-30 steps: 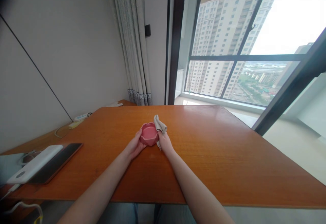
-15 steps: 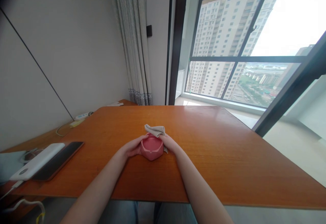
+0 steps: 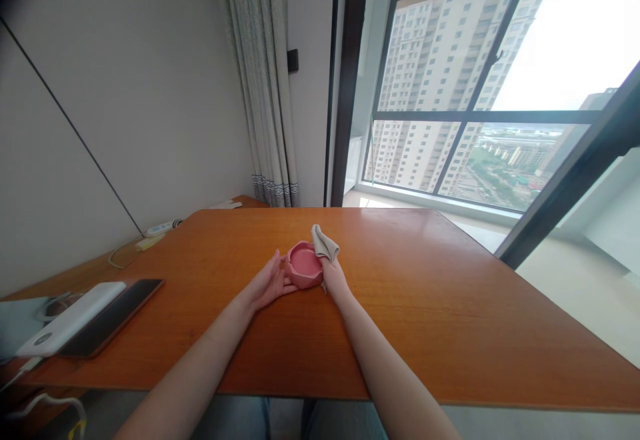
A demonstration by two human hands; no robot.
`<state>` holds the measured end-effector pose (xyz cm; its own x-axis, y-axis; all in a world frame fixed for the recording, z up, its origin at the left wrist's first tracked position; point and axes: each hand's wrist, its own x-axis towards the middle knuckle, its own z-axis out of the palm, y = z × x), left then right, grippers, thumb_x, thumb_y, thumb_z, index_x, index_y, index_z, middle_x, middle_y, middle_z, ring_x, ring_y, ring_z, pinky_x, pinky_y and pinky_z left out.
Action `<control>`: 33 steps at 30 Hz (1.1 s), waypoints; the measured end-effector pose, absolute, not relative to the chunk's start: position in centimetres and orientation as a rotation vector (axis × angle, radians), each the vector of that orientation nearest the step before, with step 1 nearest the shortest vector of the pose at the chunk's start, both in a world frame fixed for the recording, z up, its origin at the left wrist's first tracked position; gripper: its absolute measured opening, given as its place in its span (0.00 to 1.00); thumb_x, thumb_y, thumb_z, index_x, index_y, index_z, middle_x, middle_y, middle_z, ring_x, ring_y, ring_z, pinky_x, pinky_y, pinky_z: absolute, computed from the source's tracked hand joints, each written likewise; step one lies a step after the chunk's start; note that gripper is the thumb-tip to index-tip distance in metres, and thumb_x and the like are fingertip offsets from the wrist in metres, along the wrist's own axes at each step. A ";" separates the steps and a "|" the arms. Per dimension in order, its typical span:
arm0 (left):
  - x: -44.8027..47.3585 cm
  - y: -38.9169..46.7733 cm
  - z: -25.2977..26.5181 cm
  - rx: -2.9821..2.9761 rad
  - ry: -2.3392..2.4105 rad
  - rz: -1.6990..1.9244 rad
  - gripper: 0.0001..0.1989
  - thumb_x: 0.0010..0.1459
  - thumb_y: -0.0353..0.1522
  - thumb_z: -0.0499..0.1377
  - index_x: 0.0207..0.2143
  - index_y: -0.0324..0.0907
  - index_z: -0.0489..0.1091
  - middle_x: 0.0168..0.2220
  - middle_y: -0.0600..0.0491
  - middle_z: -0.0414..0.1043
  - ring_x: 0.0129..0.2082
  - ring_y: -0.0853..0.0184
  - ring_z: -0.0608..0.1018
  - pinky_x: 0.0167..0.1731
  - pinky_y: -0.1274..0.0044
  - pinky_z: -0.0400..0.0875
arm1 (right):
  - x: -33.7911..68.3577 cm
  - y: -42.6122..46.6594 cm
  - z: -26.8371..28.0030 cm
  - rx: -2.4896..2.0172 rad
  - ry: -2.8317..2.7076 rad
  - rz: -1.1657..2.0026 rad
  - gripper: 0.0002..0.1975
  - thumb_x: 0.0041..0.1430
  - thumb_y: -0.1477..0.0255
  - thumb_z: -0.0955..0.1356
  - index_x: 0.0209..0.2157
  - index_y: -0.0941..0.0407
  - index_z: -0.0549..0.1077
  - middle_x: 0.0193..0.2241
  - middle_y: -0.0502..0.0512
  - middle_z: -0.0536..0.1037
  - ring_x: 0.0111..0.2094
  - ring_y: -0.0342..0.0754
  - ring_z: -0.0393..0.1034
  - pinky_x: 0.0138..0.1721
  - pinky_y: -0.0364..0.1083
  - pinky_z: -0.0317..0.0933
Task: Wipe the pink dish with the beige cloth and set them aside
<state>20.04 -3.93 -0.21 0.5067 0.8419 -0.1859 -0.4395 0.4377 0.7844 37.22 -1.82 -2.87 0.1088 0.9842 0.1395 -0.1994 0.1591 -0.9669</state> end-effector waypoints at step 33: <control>19.4 -3.8 -0.8 0.792 0.777 0.714 0.24 0.56 0.44 0.55 0.51 0.40 0.66 0.45 0.44 0.74 0.38 0.62 0.77 0.36 0.72 0.72 | 37.2 -2.4 -2.5 -1.092 -1.073 1.423 0.17 0.47 0.65 0.69 0.40 0.56 0.76 0.39 0.54 0.79 0.46 0.55 0.71 0.49 0.51 0.63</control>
